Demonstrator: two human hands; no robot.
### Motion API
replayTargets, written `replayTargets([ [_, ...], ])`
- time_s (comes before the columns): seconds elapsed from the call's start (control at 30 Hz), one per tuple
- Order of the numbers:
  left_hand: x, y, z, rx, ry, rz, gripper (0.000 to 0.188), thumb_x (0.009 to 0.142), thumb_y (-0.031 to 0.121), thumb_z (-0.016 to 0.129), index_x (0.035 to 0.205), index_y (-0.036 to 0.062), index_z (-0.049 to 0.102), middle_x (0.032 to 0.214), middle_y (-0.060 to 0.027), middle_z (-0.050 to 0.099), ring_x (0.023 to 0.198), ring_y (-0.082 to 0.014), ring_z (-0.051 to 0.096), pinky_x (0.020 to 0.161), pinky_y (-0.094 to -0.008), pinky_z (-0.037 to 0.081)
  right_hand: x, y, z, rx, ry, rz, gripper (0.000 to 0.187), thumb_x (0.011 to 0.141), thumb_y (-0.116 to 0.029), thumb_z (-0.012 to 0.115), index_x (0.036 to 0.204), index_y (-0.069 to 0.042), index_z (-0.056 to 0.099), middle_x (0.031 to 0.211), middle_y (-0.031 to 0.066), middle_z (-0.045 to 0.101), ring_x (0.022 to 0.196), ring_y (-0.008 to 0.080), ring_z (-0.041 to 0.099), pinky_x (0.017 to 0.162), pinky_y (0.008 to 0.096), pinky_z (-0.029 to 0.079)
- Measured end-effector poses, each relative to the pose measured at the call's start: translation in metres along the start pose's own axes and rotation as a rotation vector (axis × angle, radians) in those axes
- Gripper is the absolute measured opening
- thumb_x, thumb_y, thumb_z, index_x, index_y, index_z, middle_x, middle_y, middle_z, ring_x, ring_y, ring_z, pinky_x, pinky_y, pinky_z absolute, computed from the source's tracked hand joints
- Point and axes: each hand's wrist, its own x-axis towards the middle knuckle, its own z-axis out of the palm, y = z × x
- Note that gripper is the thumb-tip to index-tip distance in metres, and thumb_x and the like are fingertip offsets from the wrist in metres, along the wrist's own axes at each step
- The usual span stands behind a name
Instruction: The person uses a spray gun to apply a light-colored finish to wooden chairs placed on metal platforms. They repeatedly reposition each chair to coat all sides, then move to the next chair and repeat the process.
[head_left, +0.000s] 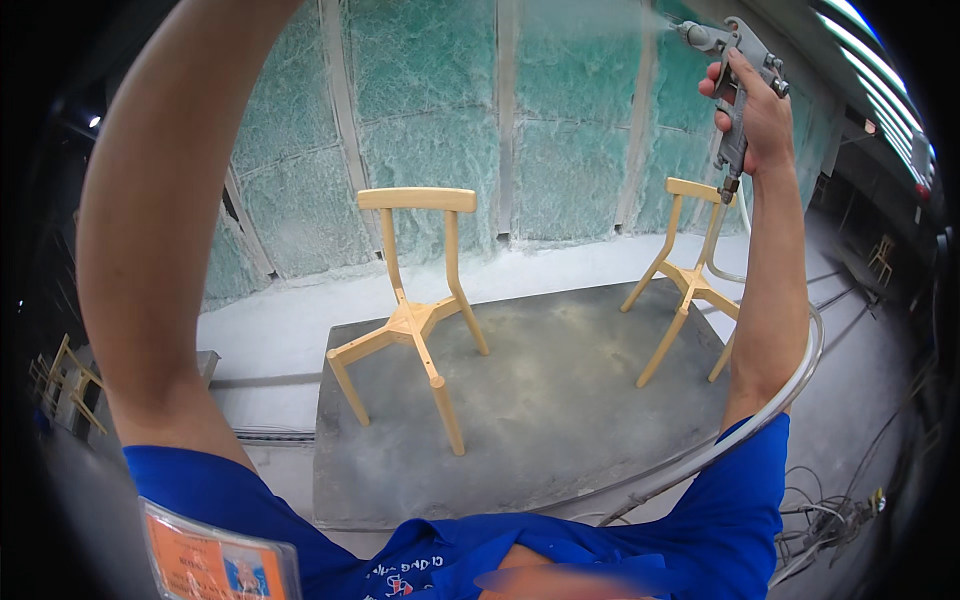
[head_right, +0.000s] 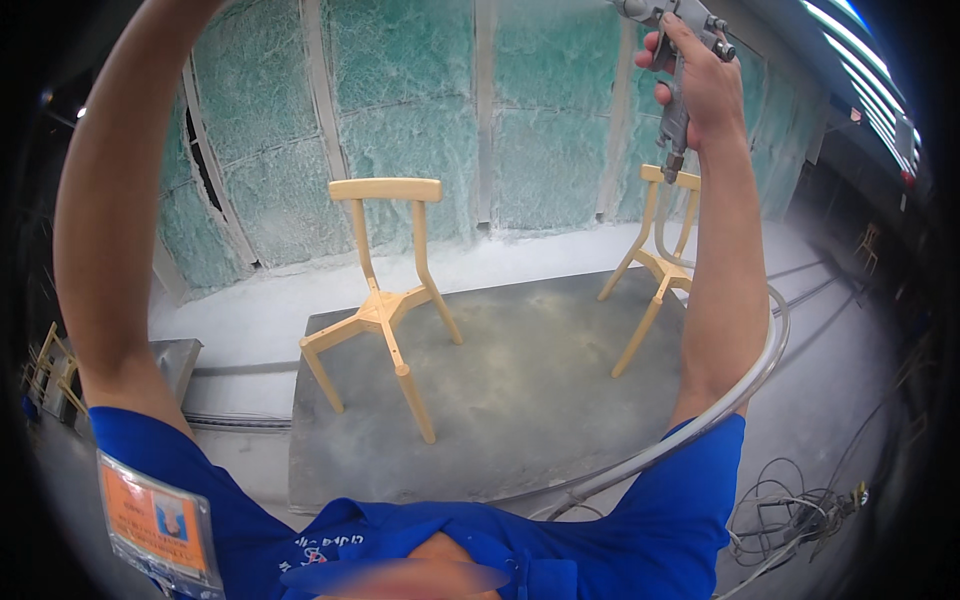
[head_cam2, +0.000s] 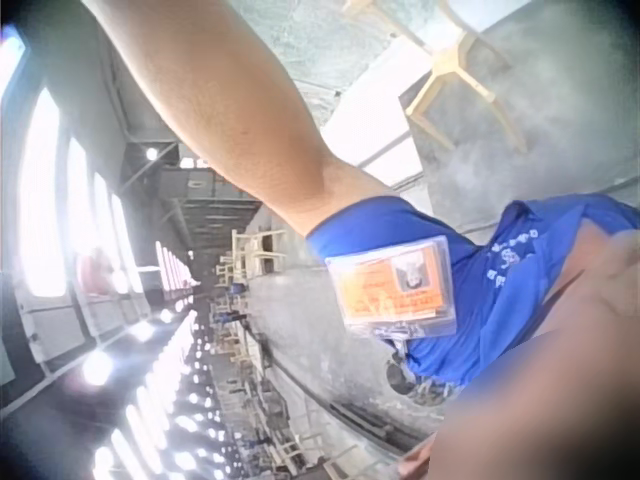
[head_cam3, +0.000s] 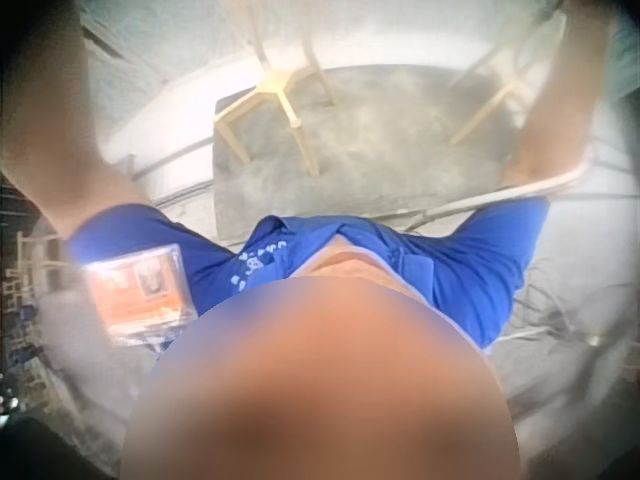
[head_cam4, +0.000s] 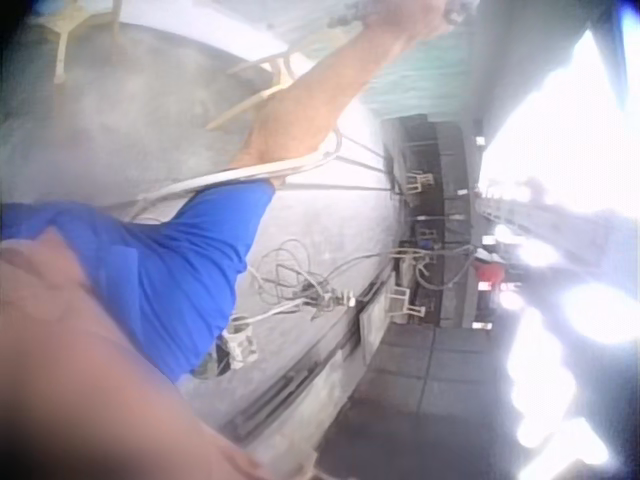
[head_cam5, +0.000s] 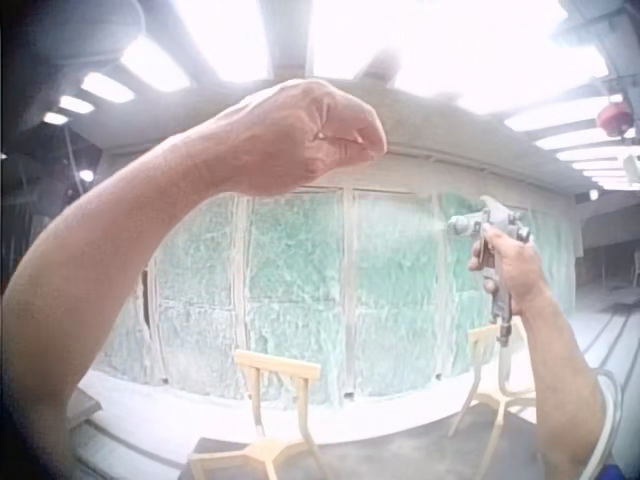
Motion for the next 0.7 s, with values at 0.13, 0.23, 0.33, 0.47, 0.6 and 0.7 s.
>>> replayTargets([
  [0.13,0.044,0.012,-0.003,0.1,-0.061,0.27,0.022,0.099,0.021,0.063,0.113,0.0083,0.074,0.116,-0.0128,0.074,0.111,-0.0254,0.068,0.098,-0.0385,0.05,0.001,-0.017,0.014,-0.013,-0.022,-0.055,0.025,0.103,-0.028,0.062,0.105,-0.004,0.069,0.091,0.0059,0.07,0.081,0.0117,0.069,0.044,0.0204,0.042],
  [0.23,0.066,0.024,0.003,0.094,-0.12,0.408,0.021,0.099,0.018,0.062,0.112,0.0087,0.075,0.12,-0.0104,0.072,0.115,-0.0239,0.065,0.101,-0.0394,0.047,-0.008,-0.032,0.029,-0.04,-0.033,-0.105,0.026,0.103,-0.028,0.061,0.105,-0.004,0.069,0.09,0.0054,0.069,0.082,0.0113,0.069,0.045,0.0201,0.042],
  [0.33,0.071,0.029,0.006,0.095,-0.139,0.425,0.021,0.099,0.017,0.062,0.112,0.0088,0.075,0.12,-0.0102,0.073,0.115,-0.0237,0.065,0.101,-0.0392,0.047,-0.015,-0.054,0.045,-0.055,0.061,-0.006,0.023,0.099,-0.03,0.064,0.101,-0.008,0.07,0.083,0.0034,0.067,0.071,0.011,0.065,0.045,0.0257,0.043],
  [0.47,0.071,0.036,0.009,0.108,-0.15,0.442,0.021,0.099,0.016,0.061,0.112,0.009,0.076,0.12,-0.0099,0.073,0.115,-0.0234,0.065,0.101,-0.039,0.048,-0.03,-0.07,0.062,-0.121,0.017,-0.041,0.02,0.1,-0.029,0.063,0.104,-0.011,0.07,0.082,0.0005,0.064,0.073,0.0098,0.065,0.046,0.0251,0.043],
  [0.6,0.072,0.04,0.01,0.115,-0.155,0.445,0.021,0.099,0.015,0.061,0.112,0.0091,0.076,0.119,-0.0096,0.073,0.115,-0.023,0.066,0.102,-0.0387,0.048,-0.031,-0.079,0.069,-0.079,0.007,0.005,0.022,0.099,-0.03,0.063,0.105,-0.01,0.071,0.081,0.0011,0.064,0.071,0.0098,0.065,0.045,0.0248,0.043],
  [0.7,0.072,0.042,0.01,0.123,-0.155,0.452,0.021,0.098,0.014,0.061,0.112,0.0092,0.076,0.119,-0.0094,0.073,0.115,-0.0228,0.066,0.102,-0.0385,0.048,-0.033,-0.079,0.073,-0.112,-0.006,-0.007,0.023,0.099,-0.03,0.062,0.106,-0.01,0.071,0.081,0.0015,0.064,0.069,0.0102,0.065,0.045,0.0249,0.043],
])
